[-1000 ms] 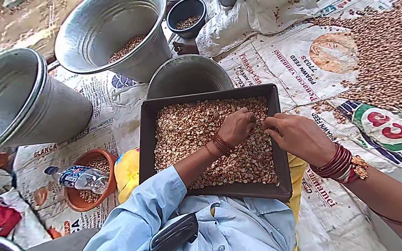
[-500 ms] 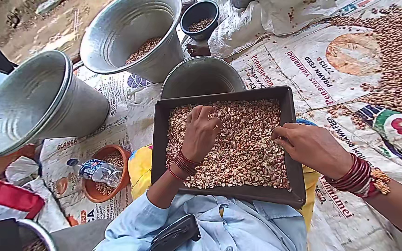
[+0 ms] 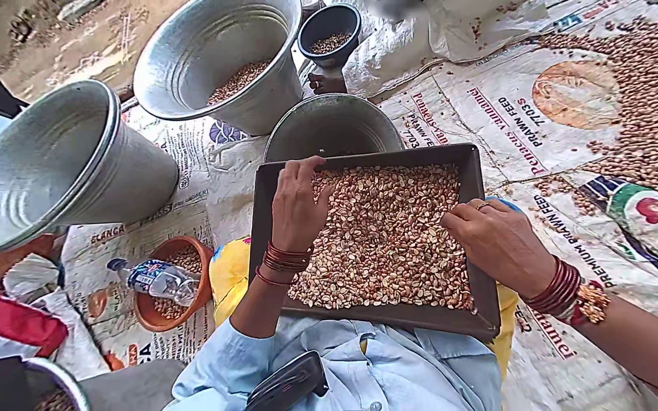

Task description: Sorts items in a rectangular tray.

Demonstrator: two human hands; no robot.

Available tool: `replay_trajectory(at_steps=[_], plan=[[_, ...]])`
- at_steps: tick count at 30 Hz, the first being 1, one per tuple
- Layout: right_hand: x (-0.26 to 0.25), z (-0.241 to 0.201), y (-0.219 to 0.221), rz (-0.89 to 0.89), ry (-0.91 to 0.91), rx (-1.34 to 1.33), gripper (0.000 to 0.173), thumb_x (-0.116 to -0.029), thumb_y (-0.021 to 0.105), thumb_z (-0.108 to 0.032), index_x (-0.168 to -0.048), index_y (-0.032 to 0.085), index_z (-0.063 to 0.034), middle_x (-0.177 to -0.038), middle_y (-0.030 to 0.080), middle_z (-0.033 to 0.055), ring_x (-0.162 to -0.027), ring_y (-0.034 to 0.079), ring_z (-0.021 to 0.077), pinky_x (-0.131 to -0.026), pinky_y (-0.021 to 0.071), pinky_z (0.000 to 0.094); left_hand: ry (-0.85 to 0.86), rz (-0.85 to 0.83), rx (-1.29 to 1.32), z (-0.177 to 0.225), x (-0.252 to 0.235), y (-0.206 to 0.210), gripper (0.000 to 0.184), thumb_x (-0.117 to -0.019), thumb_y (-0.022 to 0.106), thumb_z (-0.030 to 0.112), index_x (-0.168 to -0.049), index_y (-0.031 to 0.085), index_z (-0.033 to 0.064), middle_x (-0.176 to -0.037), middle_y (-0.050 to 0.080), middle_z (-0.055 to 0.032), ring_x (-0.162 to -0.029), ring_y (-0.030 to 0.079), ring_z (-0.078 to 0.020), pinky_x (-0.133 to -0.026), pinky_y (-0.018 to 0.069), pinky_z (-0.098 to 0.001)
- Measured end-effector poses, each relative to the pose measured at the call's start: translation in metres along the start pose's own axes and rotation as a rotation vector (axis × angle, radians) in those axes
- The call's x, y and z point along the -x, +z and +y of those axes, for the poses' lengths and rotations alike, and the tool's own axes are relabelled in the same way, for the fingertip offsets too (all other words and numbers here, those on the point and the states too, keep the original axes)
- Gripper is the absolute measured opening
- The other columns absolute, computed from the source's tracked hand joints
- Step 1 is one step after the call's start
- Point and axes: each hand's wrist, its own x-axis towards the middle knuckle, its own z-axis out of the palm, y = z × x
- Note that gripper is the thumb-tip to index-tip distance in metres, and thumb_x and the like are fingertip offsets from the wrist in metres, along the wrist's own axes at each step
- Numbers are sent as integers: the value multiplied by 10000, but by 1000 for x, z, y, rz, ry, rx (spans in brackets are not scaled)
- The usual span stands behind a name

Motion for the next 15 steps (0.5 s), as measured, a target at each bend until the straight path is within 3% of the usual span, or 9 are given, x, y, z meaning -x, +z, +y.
replay_trajectory(at_steps=[2,3,6,8,10,13,15], plan=[[1,-4,6,-49,-10,21,231,-852,656,95,-1025,748,-27,-946,728,200,-952,726,392,-934,545,561,-12,-213,-28,11,4,9,424,-894,785,146,-1282,657,33,-1143,667,-248,-1070,652,-454,-840,552,-606],[1,-7,9,-91,-4,24,273,-843,660,124,-1064,739,-14,-962,719,219,-954,720,405,-955,533,571,-22,-323,-61,20,8,18,433,-894,785,160,-1291,665,36,-1167,667,-254,-1106,638,-469,-840,549,-613],[4,-17,9,-295,29,13,346,-851,739,21,-1192,683,6,-1045,688,256,-954,708,431,-903,547,562,29,-489,-140,56,30,48,517,-901,735,109,-1381,589,-18,-1260,625,-293,-1144,629,-480,-826,559,-570],[2,-26,1,-498,69,-54,441,-899,747,-118,-1297,623,25,-1183,652,290,-1030,680,461,-885,532,571,49,-696,-114,85,42,53,599,-941,635,70,-1508,451,7,-1388,548,-289,-1195,609,-457,-849,567,-520],[-3,-34,-8,-696,125,-132,538,-933,734,-194,-1378,547,44,-1301,588,309,-1099,643,480,-891,517,576,71,-848,24,103,53,54,741,-922,613,51,-1596,307,33,-1475,459,-296,-1191,606,-436,-866,569,-483],[-9,-46,-15,-886,220,-205,578,-944,680,-113,-1441,453,76,-1352,530,304,-1113,625,474,-839,531,556,29,-864,383,112,70,59,903,-824,662,9,-1624,248,76,-1434,450,-291,-1101,639,-385,-867,569,-462],[-11,-48,-16,-912,275,-268,618,-902,658,-17,-1469,423,55,-1350,535,298,-1060,653,464,-804,542,561,-50,-844,671,111,73,64,883,-824,678,-7,-1608,279,76,-1502,433,-261,-1240,590,-360,-973,533,-487]])
